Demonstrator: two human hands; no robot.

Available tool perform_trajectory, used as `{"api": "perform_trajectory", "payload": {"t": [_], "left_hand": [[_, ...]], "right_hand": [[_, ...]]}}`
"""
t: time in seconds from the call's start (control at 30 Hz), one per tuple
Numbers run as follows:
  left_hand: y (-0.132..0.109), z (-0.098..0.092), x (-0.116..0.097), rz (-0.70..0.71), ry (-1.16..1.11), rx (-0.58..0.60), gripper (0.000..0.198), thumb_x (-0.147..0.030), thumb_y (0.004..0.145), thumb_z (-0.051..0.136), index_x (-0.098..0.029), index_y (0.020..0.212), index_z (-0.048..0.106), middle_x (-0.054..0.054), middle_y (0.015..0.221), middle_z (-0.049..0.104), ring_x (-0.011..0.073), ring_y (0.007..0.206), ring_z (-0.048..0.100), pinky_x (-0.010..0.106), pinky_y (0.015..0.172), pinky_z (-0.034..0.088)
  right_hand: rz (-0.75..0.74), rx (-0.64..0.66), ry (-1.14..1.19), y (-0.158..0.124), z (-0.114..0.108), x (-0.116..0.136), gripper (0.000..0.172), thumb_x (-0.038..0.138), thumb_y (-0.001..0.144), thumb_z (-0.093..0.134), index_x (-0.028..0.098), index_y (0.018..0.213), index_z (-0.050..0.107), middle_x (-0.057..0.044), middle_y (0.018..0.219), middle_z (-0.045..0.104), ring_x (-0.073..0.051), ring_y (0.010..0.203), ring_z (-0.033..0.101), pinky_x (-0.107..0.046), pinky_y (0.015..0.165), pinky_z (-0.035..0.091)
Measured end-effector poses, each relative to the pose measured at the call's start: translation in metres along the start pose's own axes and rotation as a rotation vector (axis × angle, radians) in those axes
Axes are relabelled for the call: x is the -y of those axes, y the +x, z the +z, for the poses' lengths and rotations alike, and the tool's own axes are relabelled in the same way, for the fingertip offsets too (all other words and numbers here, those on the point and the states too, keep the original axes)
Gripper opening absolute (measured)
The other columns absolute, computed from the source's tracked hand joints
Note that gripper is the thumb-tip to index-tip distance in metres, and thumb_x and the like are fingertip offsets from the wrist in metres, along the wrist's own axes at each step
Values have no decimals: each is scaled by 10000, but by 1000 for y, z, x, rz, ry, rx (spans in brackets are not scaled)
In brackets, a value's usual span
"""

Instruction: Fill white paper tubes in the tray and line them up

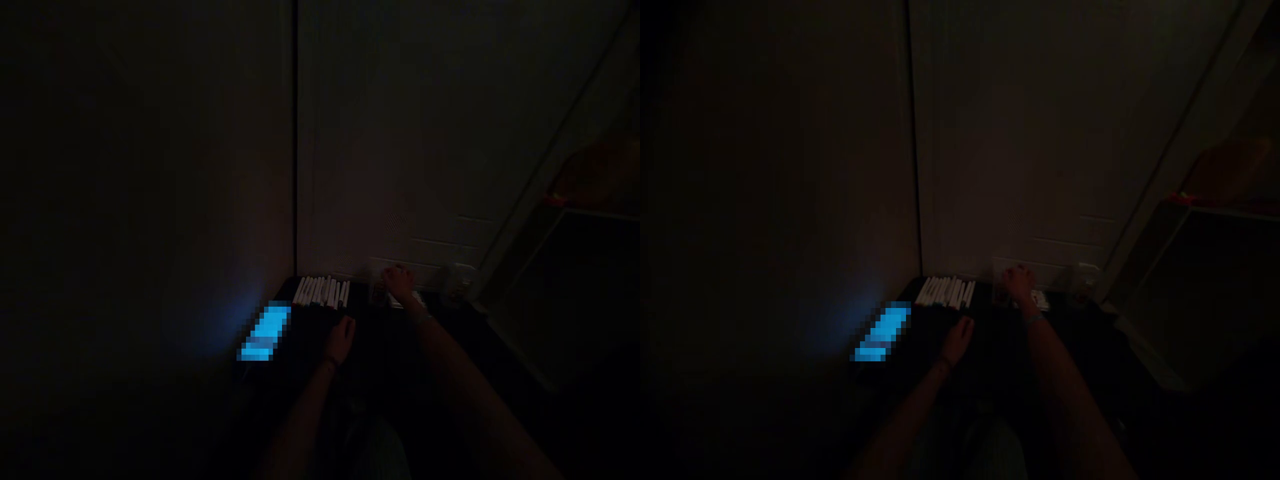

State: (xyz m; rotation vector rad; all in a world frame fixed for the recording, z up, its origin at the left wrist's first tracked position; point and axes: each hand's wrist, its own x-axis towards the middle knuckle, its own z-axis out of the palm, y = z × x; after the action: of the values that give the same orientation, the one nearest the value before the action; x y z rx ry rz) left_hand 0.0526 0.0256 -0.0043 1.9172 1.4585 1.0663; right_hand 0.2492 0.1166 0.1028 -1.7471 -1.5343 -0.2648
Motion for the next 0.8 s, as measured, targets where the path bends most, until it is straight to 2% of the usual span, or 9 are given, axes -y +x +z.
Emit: {"api": "perform_trajectory", "payload": {"t": [0.17,0.23,0.3,0.37,0.47,0.57,0.63,0.8], "left_hand": [[1,0,-3,-23,-40,-50,315,-407,863,276,-212,906,520,-2,703,592,111,640,555,191,577,354],[1,-2,-4,-49,-65,-99,316,-395,865,272,-201,901,520,2,720,597,110,654,556,192,594,363],[2,-3,-3,-67,-87,-163,322,-381,866,266,-189,899,523,18,761,608,114,680,559,196,616,373],[3,-4,-1,-84,-86,-215,343,-377,866,264,-175,882,541,39,788,618,120,691,559,203,634,379],[4,-3,5,-96,-79,-242,394,-391,860,266,-160,847,585,59,786,632,135,697,562,216,643,386],[5,-1,8,-63,-108,-241,428,-406,854,268,-152,842,611,59,802,644,139,708,564,215,634,387],[6,0,9,-50,-109,-225,458,-419,853,257,-142,809,618,48,756,643,128,663,552,206,601,376],[5,3,8,-46,-54,-196,528,-452,854,229,-126,725,624,35,649,620,104,562,504,203,524,323]], "right_hand": [[-86,-209,87,-31,-7,14,422,313,816,333,106,1175,414,-151,1116,436,-260,1072,345,-439,908,249],[-198,-127,151,-54,-2,22,400,290,817,328,113,1166,410,-139,1092,453,-241,1050,377,-409,903,279],[-305,34,197,-78,7,30,357,267,805,351,152,1131,445,-112,1077,470,-221,1027,414,-368,894,315],[-305,166,215,-100,20,37,345,244,799,366,193,1128,455,-86,1071,480,-203,995,451,-334,863,356],[-243,253,183,-122,40,45,385,245,800,386,222,1181,431,-86,1142,458,-207,1013,461,-331,852,370],[-226,308,84,-131,53,51,447,281,805,412,236,1249,382,-97,1280,378,-243,1054,440,-377,856,355],[-289,342,56,-130,58,53,470,289,810,416,256,1274,357,-79,1340,321,-255,1077,420,-391,859,347],[-440,416,110,-118,62,58,445,246,800,430,257,1244,409,-57,1303,398,-254,1137,371,-398,896,317]]}}
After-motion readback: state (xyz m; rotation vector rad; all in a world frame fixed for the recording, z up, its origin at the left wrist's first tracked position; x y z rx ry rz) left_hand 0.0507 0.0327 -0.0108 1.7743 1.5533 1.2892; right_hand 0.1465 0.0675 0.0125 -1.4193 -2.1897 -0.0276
